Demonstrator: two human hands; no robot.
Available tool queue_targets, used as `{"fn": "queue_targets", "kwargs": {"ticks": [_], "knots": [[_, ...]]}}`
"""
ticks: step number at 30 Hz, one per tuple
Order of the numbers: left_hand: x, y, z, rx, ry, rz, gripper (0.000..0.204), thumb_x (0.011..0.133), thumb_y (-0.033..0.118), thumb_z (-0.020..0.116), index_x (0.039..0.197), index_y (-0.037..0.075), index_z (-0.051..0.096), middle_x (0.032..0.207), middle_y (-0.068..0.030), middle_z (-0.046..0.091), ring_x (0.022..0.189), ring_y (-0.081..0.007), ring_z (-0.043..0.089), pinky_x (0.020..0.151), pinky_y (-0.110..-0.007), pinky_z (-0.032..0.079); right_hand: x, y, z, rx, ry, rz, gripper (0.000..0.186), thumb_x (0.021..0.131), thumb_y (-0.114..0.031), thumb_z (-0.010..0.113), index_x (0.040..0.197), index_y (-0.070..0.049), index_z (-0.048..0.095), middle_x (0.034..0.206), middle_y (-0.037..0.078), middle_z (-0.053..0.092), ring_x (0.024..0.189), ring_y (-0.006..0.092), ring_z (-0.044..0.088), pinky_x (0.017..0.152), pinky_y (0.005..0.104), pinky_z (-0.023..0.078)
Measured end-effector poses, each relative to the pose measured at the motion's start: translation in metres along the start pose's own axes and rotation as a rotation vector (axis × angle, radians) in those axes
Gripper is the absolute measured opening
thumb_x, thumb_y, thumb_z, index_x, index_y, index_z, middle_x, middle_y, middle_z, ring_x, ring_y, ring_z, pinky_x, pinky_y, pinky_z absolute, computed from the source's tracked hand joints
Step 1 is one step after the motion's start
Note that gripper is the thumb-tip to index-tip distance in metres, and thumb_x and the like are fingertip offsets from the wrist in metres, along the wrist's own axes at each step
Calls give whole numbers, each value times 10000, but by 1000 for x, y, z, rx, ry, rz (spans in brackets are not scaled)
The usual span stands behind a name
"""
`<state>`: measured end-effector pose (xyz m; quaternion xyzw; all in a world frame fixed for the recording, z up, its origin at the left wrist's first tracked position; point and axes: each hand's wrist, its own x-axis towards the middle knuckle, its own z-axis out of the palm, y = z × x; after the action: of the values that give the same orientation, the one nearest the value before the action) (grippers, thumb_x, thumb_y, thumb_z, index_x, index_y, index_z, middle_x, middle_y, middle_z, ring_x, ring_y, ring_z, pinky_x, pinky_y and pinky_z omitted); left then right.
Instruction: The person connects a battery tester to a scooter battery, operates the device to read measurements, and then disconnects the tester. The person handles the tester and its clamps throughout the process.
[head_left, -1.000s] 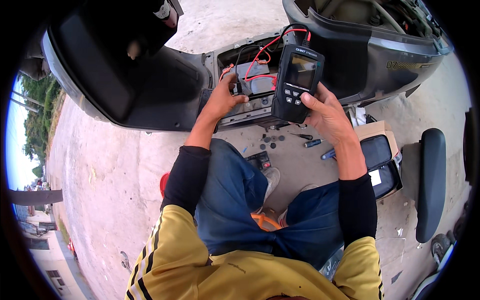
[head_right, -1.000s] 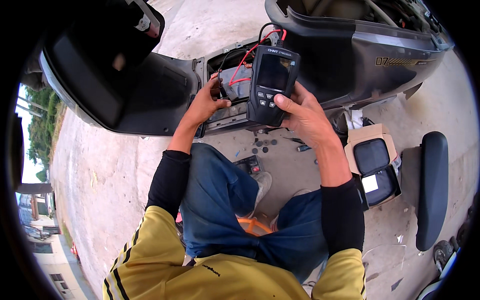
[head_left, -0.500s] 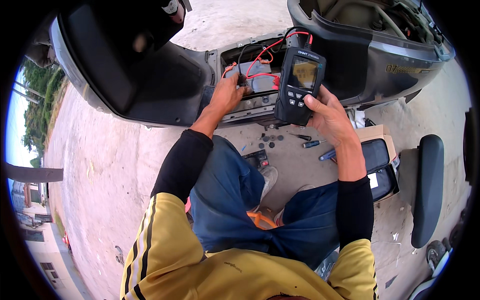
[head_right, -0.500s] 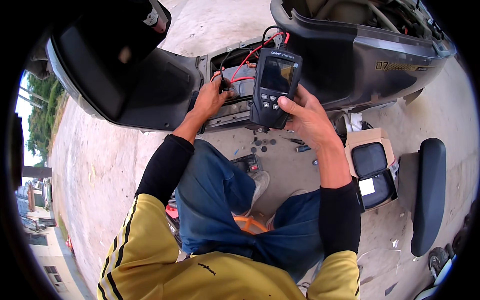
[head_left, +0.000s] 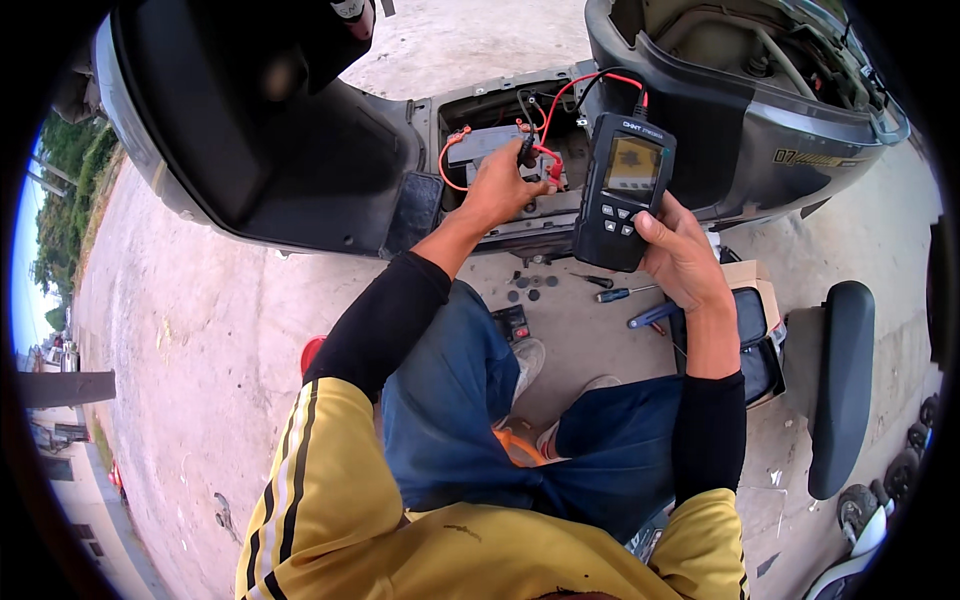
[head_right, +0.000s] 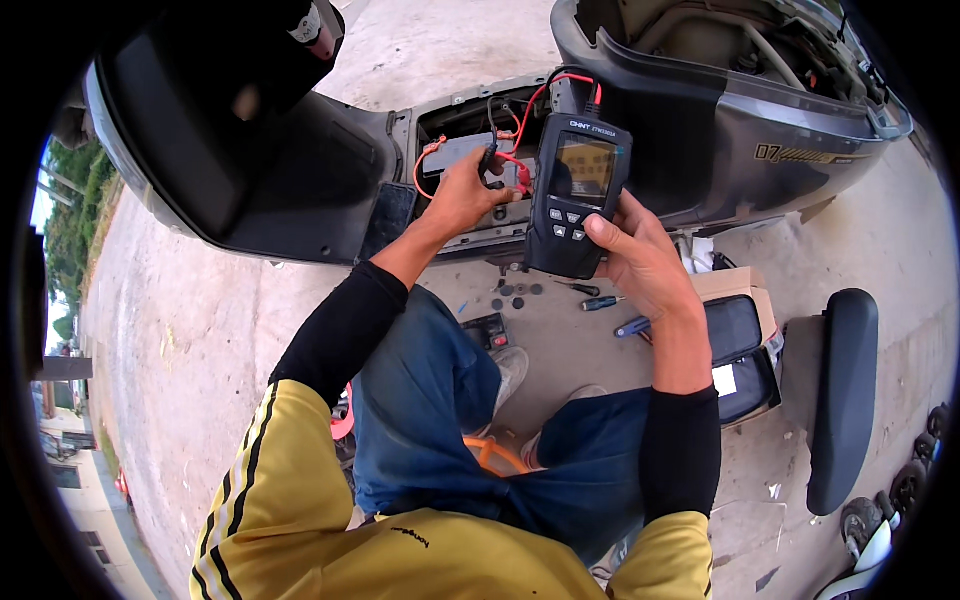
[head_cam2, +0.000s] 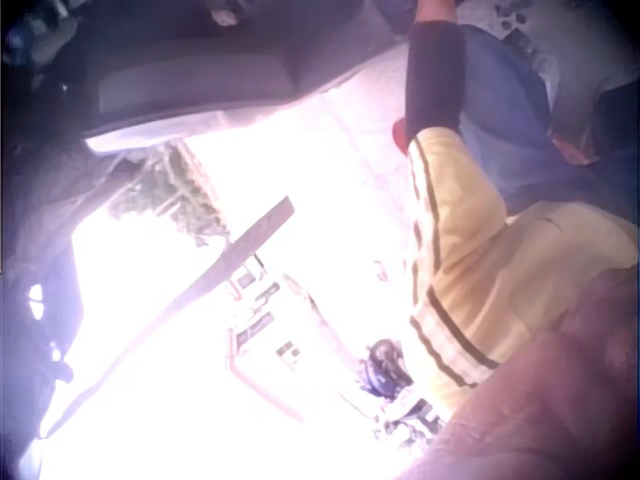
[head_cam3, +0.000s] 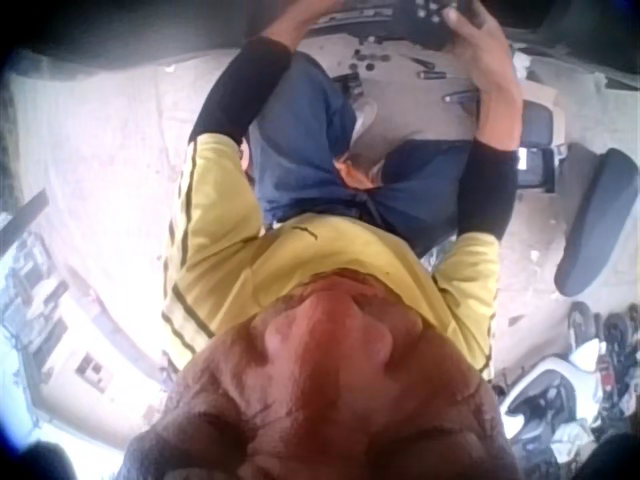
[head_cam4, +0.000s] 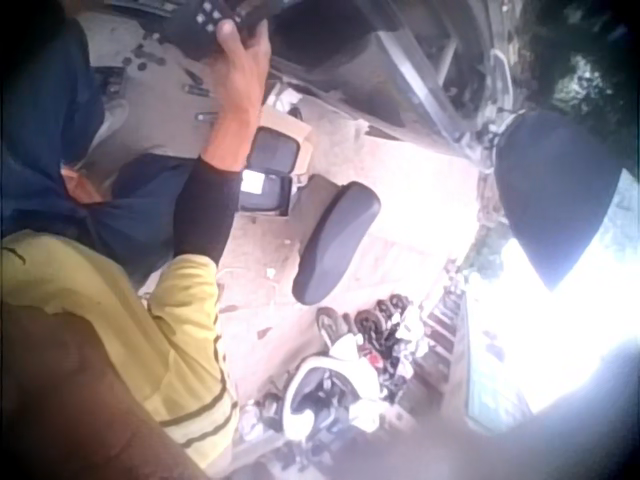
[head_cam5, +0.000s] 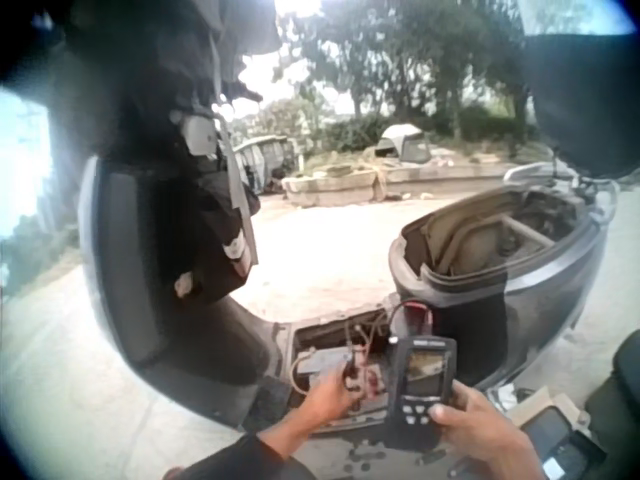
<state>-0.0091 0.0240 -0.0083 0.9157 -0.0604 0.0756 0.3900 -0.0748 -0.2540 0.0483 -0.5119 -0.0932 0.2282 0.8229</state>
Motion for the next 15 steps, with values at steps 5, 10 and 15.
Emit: {"fn": "queue_targets", "kwargs": {"ticks": [5,10,15], "knots": [[9,-2,0,-144,-102,-58,686,706,251,971,1265,41,634,926,-122,705,802,-241,630,762,-391,513,-1,-1,6,-8,22,-5,726,941,-256,797,1487,51,431,1332,163,623,1189,261,682,925,490,629],[14,-26,10,-197,-165,61,578,730,165,946,1211,54,646,988,-100,730,884,-217,659,814,-380,515,0,-1,10,-11,37,-7,735,933,-259,804,1482,59,433,1326,167,623,1178,265,686,912,492,634],[21,-41,24,-277,-150,180,508,753,123,918,1176,52,646,1033,-92,738,962,-222,679,874,-376,512,3,-1,18,-7,33,13,729,936,-257,802,1482,59,435,1332,164,617,1179,262,683,921,491,631]]}}
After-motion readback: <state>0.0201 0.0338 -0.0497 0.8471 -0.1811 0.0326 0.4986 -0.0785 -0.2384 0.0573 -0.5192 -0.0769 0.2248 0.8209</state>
